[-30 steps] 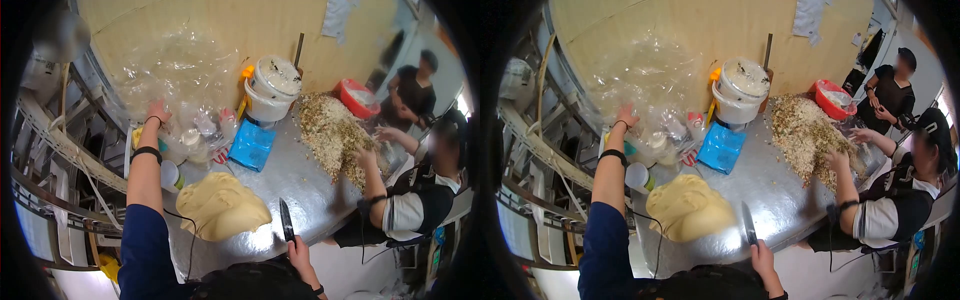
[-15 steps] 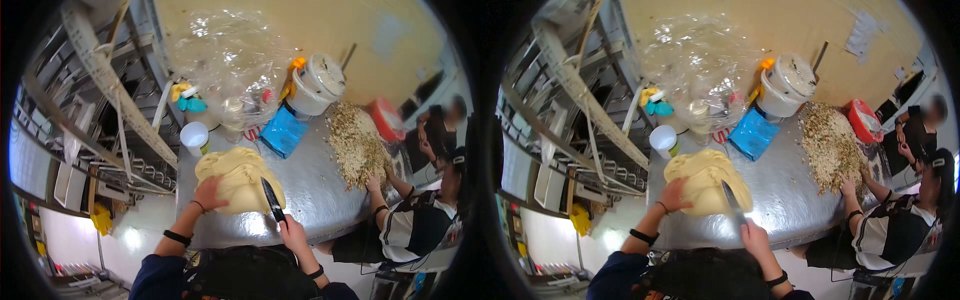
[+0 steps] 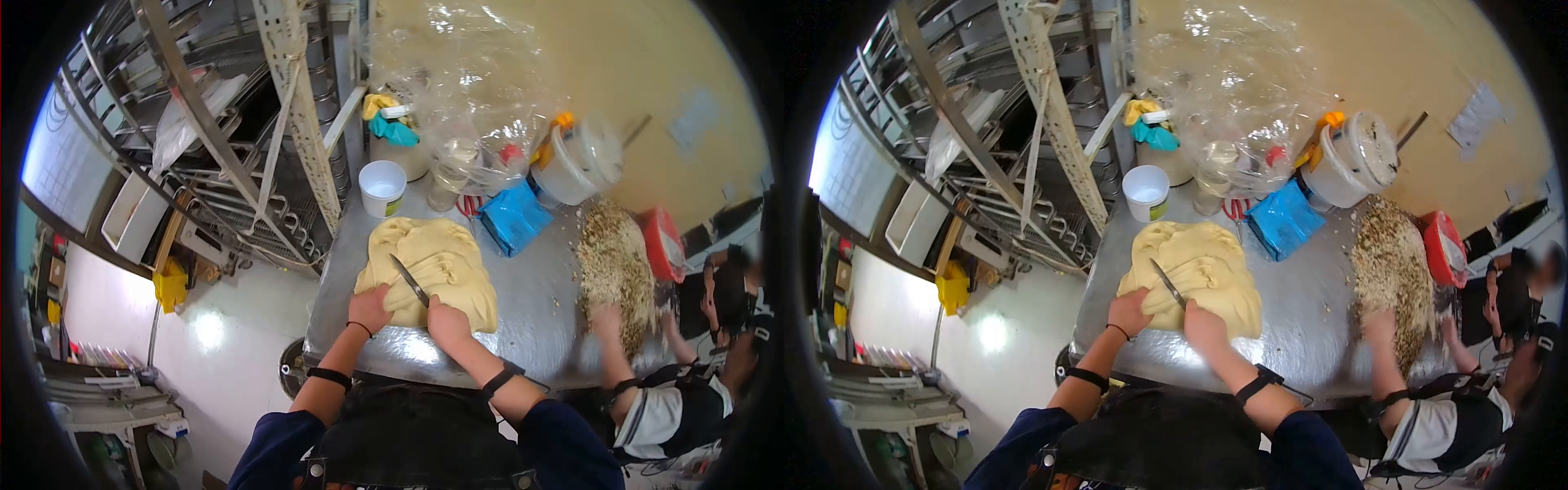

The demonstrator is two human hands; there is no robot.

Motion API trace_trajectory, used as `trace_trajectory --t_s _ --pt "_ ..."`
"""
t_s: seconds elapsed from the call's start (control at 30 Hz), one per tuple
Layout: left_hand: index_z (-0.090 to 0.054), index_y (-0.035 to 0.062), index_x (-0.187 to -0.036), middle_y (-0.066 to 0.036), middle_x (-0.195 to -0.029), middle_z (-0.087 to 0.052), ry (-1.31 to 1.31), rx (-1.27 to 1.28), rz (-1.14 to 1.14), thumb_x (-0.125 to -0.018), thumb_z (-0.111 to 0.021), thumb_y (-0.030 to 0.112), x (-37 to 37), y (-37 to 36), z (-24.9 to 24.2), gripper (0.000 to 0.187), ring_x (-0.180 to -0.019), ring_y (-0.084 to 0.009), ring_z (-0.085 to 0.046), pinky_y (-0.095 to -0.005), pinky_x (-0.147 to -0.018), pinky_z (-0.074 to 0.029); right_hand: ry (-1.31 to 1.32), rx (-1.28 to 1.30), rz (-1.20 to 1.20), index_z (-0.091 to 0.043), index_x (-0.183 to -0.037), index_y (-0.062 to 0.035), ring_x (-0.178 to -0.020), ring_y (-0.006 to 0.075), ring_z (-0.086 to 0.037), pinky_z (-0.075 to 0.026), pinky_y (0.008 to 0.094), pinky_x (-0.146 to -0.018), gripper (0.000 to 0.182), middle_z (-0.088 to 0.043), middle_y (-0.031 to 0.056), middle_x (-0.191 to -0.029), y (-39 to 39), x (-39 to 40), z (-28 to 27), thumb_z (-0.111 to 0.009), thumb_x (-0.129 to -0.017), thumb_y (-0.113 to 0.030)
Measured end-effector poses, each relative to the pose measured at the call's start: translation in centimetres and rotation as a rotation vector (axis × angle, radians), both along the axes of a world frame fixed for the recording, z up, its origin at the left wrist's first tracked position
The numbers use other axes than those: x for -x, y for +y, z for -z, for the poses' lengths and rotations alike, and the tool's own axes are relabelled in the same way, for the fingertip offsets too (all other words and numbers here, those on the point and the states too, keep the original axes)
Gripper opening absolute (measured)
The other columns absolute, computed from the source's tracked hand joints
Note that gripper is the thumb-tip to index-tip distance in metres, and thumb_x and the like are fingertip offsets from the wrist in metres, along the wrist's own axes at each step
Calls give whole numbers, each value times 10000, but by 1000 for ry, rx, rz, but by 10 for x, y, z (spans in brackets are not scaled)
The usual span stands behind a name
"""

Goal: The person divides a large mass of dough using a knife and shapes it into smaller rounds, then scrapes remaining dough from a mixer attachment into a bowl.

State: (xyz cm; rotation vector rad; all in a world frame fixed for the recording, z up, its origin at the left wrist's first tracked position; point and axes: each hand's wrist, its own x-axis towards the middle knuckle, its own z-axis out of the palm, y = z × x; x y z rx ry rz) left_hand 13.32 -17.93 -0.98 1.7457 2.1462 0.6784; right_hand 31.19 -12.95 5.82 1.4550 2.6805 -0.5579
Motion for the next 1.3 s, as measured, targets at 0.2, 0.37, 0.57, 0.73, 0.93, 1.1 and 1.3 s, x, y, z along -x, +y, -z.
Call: trace_trajectory --t_s 0.2,0.37,0.57,0.73,0.93,1.1,1.3 --pt "-531 98 -947 -144 -776 -606 -107 -20 -61 -616 -659 238 5 -35 11 381 -748 -340 -584 -424 -642 -461 19 -2 -142 -460 -880 1 -657 329 -629 -504 414 -564 129 -624 189 -724 16 53 36 -422 -795 -89" --pt "-524 72 -948 -169 -782 -604 -167 80 -133 -619 -671 240 10 -57 17 397 -776 -360 -579 -447 -671 -461 -13 21 -164 -486 -878 7 -714 316 -639 -509 409 -590 142 -636 185 -770 28 88 57 -435 -792 -94" --pt "-514 52 -875 -194 -784 -594 -232 84 -95 -619 -681 252 13 -79 14 365 -779 -391 -562 -469 -656 -450 -4 21 -192 -513 -904 15 -725 321 -638 -503 427 -623 178 -641 178 -790 24 89 59 -439 -790 -100" --pt "-528 76 -795 -161 -694 -575 -93 73 78 -642 -666 251 7 -108 -15 269 -697 -375 -551 -463 -621 -421 -78 87 -139 -516 -908 11 -723 329 -633 -496 438 -618 185 -634 184 -771 -9 32 33 -445 -786 -108" --pt "-523 68 -730 -143 -640 -558 -59 9 155 -657 -675 280 -1 -145 -32 272 -654 -347 -550 -429 -591 -407 -180 166 -140 -471 -881 -1 -678 331 -633 -494 434 -576 131 -629 175 -729 -56 -74 24 -426 -795 -89" --pt "-543 62 -726 -153 -636 -555 -132 37 84 -626 -702 279 4 -159 -39 286 -652 -359 -551 -437 -601 -421 -257 180 -141 -460 -898 -3 -630 326 -628 -490 442 -544 138 -623 169 -706 -71 -116 33 -430 -803 -99" --pt "-544 44 -740 -172 -690 -580 -179 94 -34 -629 -693 270 1 -169 -36 292 -684 -384 -551 -452 -612 -430 2 14 -209 -456 -883 -13 -579 321 -616 -483 418 -489 134 -609 159 -672 -47 -43 18 -440 -799 -117"
